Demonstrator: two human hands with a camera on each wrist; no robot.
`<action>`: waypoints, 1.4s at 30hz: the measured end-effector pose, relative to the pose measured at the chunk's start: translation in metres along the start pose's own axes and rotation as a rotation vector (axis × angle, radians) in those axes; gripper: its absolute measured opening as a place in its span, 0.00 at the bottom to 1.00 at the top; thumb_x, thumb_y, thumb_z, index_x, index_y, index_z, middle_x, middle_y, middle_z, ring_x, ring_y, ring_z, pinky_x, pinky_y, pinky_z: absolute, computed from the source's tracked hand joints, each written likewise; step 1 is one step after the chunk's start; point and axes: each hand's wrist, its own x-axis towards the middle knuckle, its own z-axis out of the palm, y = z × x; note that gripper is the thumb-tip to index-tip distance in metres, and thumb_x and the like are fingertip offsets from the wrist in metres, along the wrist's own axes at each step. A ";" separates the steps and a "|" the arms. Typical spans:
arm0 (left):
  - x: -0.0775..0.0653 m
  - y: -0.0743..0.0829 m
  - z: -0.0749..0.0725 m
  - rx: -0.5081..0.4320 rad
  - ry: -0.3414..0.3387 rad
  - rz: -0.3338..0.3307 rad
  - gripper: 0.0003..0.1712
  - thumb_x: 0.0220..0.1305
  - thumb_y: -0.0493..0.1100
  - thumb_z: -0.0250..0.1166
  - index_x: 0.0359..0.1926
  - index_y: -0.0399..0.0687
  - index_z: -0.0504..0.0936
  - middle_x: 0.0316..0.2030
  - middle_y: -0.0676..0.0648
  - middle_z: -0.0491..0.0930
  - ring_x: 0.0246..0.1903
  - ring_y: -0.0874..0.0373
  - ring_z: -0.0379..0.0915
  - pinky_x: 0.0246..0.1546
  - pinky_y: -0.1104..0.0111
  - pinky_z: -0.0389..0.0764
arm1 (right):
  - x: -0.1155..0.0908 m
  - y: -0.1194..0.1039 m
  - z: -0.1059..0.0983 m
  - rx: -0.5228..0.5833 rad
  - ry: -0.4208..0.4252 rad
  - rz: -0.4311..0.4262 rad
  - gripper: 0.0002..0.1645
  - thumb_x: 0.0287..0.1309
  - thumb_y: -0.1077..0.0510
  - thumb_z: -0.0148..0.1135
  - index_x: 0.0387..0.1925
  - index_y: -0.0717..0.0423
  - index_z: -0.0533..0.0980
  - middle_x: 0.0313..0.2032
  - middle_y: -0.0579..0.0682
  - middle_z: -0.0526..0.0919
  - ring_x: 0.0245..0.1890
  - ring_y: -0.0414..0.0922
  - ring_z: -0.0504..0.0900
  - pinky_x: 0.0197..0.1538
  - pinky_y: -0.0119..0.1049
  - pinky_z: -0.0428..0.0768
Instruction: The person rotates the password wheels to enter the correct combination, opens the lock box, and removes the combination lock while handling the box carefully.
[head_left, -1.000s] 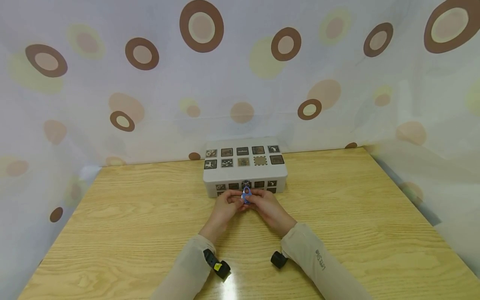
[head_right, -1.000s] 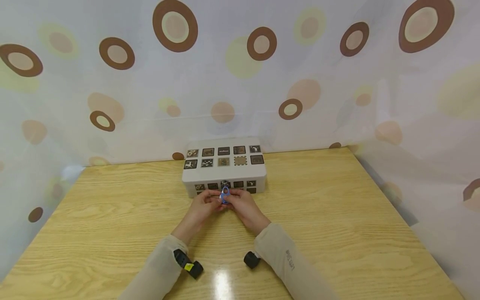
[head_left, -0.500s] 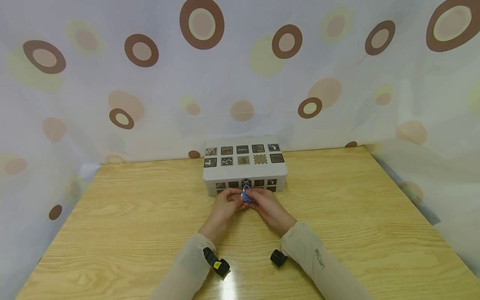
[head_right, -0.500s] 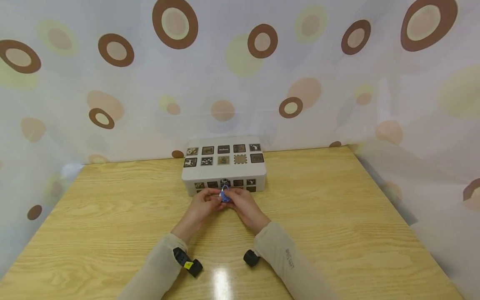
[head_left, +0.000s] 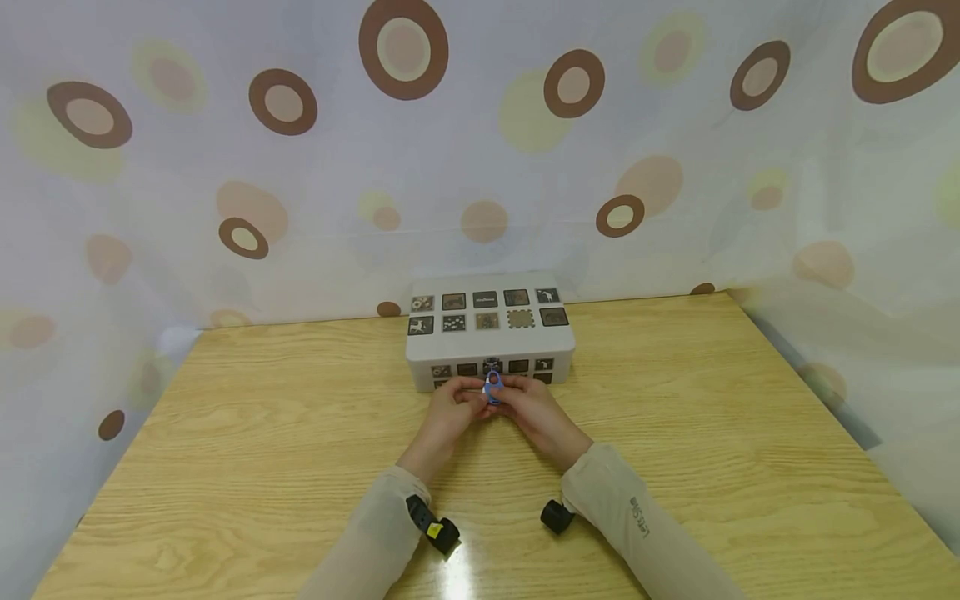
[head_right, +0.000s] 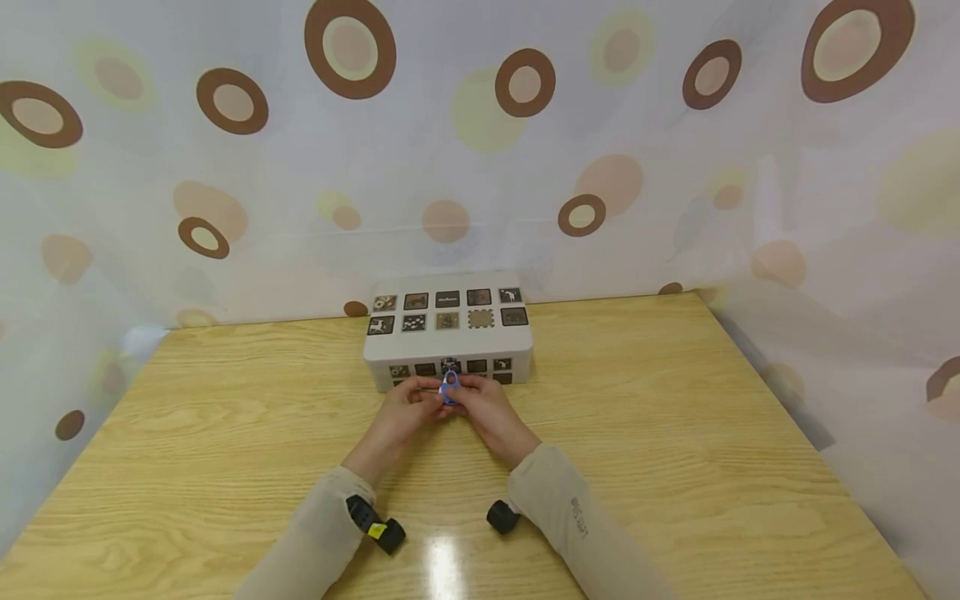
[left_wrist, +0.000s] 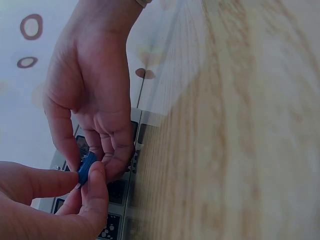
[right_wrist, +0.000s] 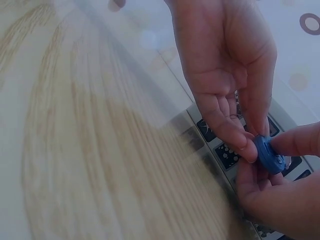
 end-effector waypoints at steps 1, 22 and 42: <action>0.000 0.000 0.000 0.001 0.002 -0.004 0.14 0.64 0.23 0.55 0.51 0.23 0.71 0.31 0.42 0.78 0.27 0.61 0.77 0.43 0.61 0.85 | 0.000 0.000 0.000 0.000 0.002 -0.001 0.20 0.66 0.71 0.50 0.55 0.82 0.64 0.46 0.58 0.73 0.37 0.38 0.78 0.42 0.26 0.80; 0.001 0.000 -0.001 -0.001 -0.001 -0.007 0.15 0.65 0.24 0.56 0.52 0.24 0.71 0.31 0.43 0.77 0.28 0.61 0.77 0.42 0.64 0.85 | 0.002 -0.001 0.000 0.028 0.009 0.050 0.19 0.70 0.65 0.48 0.53 0.79 0.67 0.40 0.53 0.75 0.35 0.38 0.78 0.42 0.28 0.81; 0.002 -0.002 0.000 -0.012 0.002 -0.004 0.14 0.64 0.24 0.56 0.51 0.24 0.71 0.32 0.40 0.79 0.29 0.59 0.79 0.42 0.63 0.85 | 0.003 -0.003 -0.008 -0.024 -0.001 0.004 0.19 0.68 0.67 0.45 0.52 0.83 0.66 0.42 0.56 0.74 0.36 0.38 0.78 0.42 0.26 0.81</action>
